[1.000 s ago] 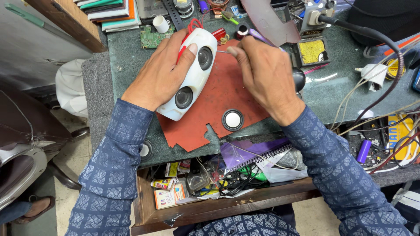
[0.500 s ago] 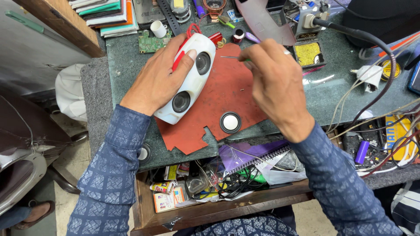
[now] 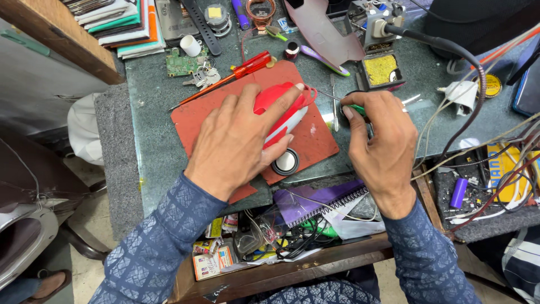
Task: The person removes a red plastic cover from a white portable speaker, then uses a green screwdriver to remove several screws from the speaker's casing. The person separates the casing halves to expose the internal circuit board and speakers, then manipulates the circuit board and wires.
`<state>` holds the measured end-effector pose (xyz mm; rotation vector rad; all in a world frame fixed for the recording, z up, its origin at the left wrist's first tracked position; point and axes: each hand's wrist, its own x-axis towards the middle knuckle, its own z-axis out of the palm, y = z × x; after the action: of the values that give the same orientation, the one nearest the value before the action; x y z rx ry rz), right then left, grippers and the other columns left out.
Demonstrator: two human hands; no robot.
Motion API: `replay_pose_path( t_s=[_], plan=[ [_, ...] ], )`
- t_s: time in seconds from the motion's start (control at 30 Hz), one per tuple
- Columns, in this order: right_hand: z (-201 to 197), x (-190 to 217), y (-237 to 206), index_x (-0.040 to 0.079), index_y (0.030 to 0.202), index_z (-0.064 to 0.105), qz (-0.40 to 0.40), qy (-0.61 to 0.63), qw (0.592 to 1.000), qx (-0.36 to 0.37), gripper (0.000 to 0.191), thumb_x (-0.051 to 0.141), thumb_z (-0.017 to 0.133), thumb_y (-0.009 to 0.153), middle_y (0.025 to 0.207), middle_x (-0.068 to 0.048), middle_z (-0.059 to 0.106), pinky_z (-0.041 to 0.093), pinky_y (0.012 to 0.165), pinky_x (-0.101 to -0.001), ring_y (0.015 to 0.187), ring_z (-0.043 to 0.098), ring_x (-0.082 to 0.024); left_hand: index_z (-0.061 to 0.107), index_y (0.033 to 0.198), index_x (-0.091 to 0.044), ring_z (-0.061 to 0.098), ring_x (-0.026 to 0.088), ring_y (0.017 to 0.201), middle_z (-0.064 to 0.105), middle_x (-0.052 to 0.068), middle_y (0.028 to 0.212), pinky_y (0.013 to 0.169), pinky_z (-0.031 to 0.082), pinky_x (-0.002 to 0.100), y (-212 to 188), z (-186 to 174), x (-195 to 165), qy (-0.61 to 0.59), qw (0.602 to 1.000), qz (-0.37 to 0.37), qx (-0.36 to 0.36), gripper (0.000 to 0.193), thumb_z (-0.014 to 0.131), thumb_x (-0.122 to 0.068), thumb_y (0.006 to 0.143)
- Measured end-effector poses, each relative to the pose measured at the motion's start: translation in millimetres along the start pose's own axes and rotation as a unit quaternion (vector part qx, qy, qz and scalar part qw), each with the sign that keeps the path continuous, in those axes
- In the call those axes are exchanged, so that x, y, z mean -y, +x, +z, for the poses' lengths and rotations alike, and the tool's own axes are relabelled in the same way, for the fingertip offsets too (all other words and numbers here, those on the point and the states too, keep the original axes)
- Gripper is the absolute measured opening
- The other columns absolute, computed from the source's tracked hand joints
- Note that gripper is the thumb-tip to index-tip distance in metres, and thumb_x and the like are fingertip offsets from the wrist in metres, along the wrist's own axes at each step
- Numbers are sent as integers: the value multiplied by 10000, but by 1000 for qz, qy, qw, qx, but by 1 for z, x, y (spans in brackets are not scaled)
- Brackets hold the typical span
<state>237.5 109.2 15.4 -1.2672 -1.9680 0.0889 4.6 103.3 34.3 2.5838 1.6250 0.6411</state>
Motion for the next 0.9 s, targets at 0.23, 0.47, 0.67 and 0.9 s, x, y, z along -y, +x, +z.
replay_pose_path(
  t_s=[0.23,0.47,0.67,0.9],
  plan=[
    [1,-2,-6,7,1098,664,20,26,998,-49,93,-48,697,1030,1020,-131,677,511,858,-381,924,672,-280,475,1547,-248,587,333,1101,545,146,1346,912,535,482,4,-12,12,90,992,46,-75,771,807,-362,860],
    [4,0,-5,-2,1154,657,49,100,992,-51,101,-4,687,1057,1074,-125,693,531,872,-339,978,690,-243,426,1597,-201,631,346,1147,579,165,1313,968,528,434,-1,-17,20,-72,993,-43,-81,752,803,-350,964],
    [3,19,-8,23,1086,712,26,143,989,25,74,18,714,1012,1018,-94,717,488,806,-335,856,663,-211,352,1587,-7,601,191,1331,577,138,1491,1178,484,336,-6,6,50,-379,887,-143,-223,667,660,-359,1112],
    [15,49,-8,24,1013,694,0,154,984,91,88,34,740,938,892,-89,683,472,707,-362,801,613,-247,378,1551,4,555,177,1321,554,126,1461,1189,450,346,-18,58,69,-498,784,-177,-325,626,668,-355,1128]
  ],
)
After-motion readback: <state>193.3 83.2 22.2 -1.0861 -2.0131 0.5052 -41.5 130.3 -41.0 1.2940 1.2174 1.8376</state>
